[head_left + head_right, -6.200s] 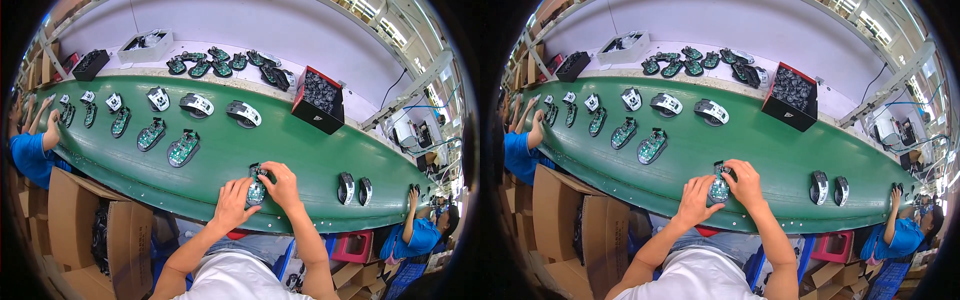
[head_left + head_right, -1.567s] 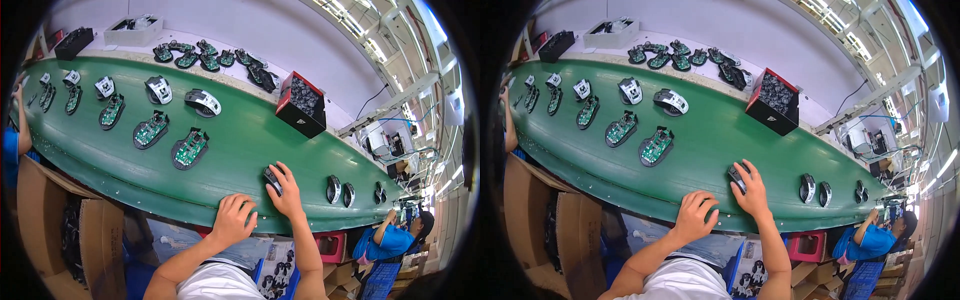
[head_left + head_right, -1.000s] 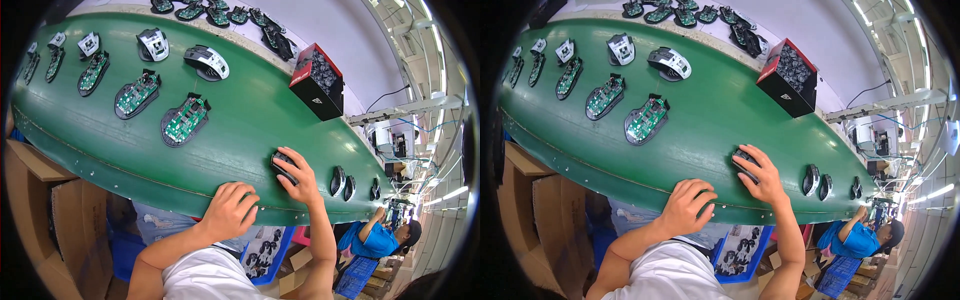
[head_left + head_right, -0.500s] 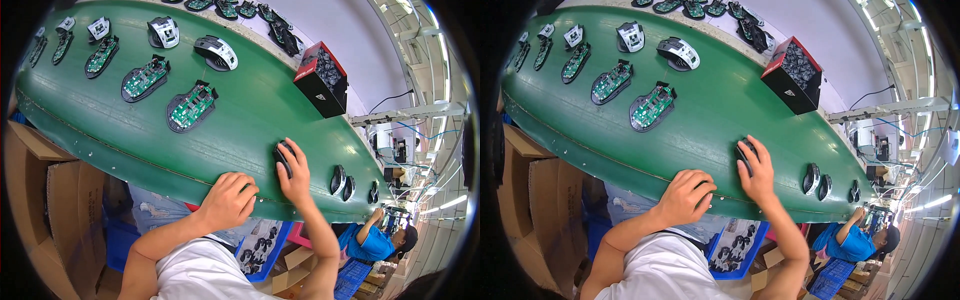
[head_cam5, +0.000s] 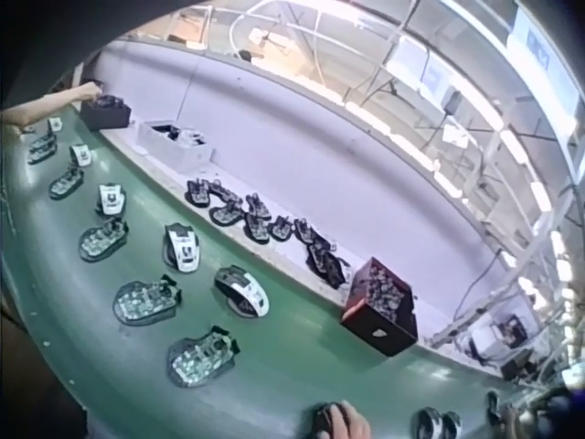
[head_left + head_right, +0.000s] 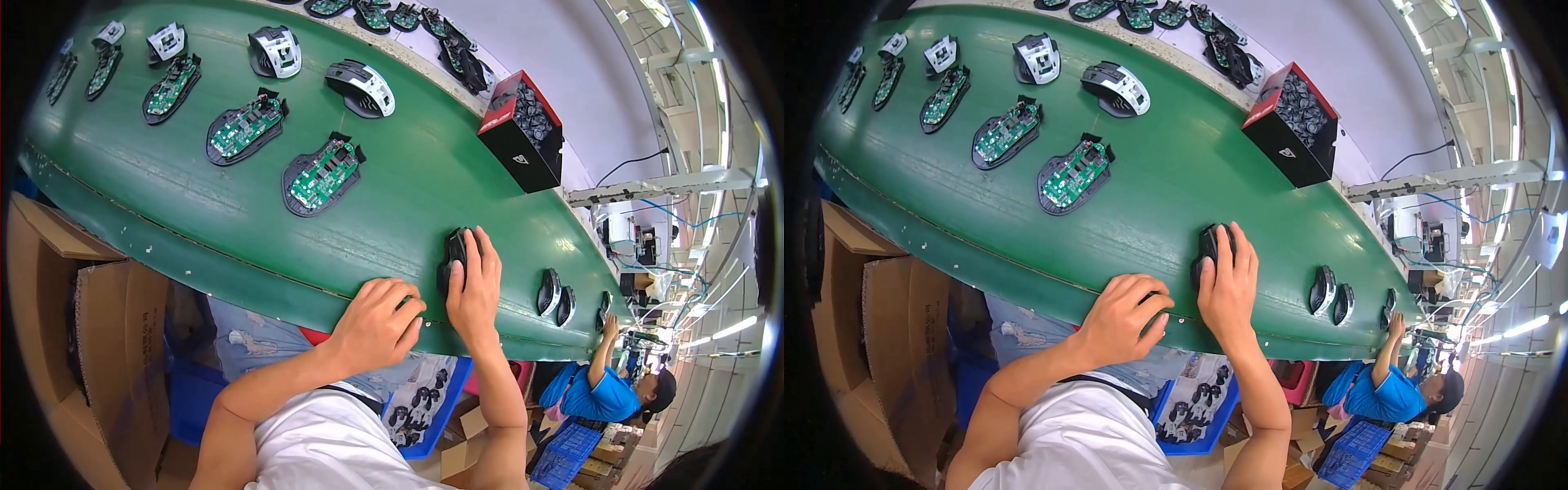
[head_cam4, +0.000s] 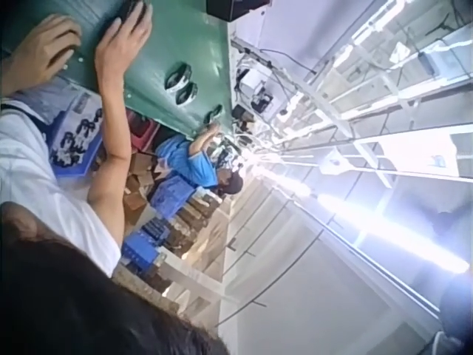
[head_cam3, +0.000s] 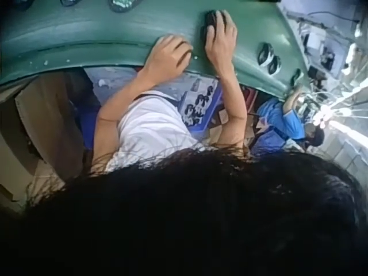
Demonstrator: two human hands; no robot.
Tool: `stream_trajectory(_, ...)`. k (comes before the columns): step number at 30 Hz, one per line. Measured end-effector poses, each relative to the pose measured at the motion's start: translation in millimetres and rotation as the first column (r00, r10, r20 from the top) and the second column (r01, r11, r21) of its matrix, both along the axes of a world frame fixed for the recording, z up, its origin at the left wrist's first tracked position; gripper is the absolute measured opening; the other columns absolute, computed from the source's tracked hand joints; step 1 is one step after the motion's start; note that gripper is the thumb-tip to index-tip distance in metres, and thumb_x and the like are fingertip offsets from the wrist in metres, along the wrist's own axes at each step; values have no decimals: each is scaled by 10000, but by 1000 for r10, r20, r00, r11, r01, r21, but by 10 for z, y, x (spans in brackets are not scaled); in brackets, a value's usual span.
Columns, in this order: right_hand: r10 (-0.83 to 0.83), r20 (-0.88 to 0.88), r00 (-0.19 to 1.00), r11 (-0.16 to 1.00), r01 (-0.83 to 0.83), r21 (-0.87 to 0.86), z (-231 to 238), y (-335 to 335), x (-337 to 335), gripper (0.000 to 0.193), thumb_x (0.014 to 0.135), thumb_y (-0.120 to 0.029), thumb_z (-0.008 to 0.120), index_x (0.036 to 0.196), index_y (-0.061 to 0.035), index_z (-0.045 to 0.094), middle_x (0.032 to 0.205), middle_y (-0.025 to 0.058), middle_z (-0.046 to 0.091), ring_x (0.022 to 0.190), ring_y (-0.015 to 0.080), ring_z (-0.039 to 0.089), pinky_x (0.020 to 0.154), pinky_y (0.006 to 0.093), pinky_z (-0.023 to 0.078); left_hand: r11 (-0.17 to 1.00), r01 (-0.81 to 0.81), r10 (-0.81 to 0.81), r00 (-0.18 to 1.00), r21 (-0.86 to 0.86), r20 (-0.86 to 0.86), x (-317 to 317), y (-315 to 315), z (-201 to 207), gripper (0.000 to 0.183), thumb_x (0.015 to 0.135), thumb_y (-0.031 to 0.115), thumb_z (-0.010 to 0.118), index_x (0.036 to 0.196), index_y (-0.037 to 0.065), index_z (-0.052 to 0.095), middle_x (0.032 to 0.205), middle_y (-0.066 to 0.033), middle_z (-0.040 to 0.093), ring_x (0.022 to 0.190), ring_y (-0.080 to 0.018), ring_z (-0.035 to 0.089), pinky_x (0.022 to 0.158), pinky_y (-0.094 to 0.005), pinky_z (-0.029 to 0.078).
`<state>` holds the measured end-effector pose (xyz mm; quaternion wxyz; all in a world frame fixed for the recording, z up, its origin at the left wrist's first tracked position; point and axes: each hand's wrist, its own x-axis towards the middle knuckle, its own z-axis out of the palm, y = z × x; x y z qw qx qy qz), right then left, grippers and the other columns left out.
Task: The person assembles computer mice on a conveyor belt by inserting scroll wheels into mouse base assemblies and snapping top covers onto the bases by hand.
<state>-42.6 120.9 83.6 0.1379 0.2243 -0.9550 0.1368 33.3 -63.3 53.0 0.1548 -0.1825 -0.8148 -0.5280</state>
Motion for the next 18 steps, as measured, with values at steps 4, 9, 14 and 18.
stream_trajectory(4, -62, 5, 998, 992, 61, 110, -17, -149, 67, 466, 919, -76, 571, 1376, -15, 509, 1437, 218, 440, 1262, 448, 461, 1048, 518, 400, 1000, -8, 9, 1000, 18, -1, 6, -33, 20, 164, 805, 98, 672, 953, 32, 648, 1044, -111, 619, 1038, -308, 606, 924, -440, 456)
stream_trajectory(9, 1, -24, 1000, 999, 0, 52, -117, -70, -13, 449, 927, -78, 545, 1369, -4, 513, 1438, 227, 441, 1291, 448, 444, 1081, 513, 370, 1000, -10, 10, 1000, 29, 2, -2, -62, -10, 168, 804, 108, 675, 952, 32, 651, 1049, -112, 616, 1039, -302, 604, 922, -442, 457)
stream_trajectory(14, 28, 12, 1000, 999, -29, 40, -89, -62, -46, 425, 932, -63, 509, 1353, -4, 535, 1410, 243, 470, 1261, 427, 482, 1067, 505, 388, 999, 25, -25, 1000, 47, 3, -24, -94, 14, 171, 801, 123, 679, 946, 35, 657, 1052, -107, 614, 1036, -300, 600, 917, -443, 459)
stream_trajectory(18, -15, -15, 1000, 996, 16, 89, -114, -100, 21, 415, 959, -63, 458, 1363, -1, 530, 1425, 229, 479, 1282, 414, 475, 1089, 479, 363, 999, 30, -32, 999, 44, 25, 3, -100, 41, 180, 794, 126, 684, 951, 41, 662, 1053, -103, 615, 1043, -298, 597, 927, -441, 453)
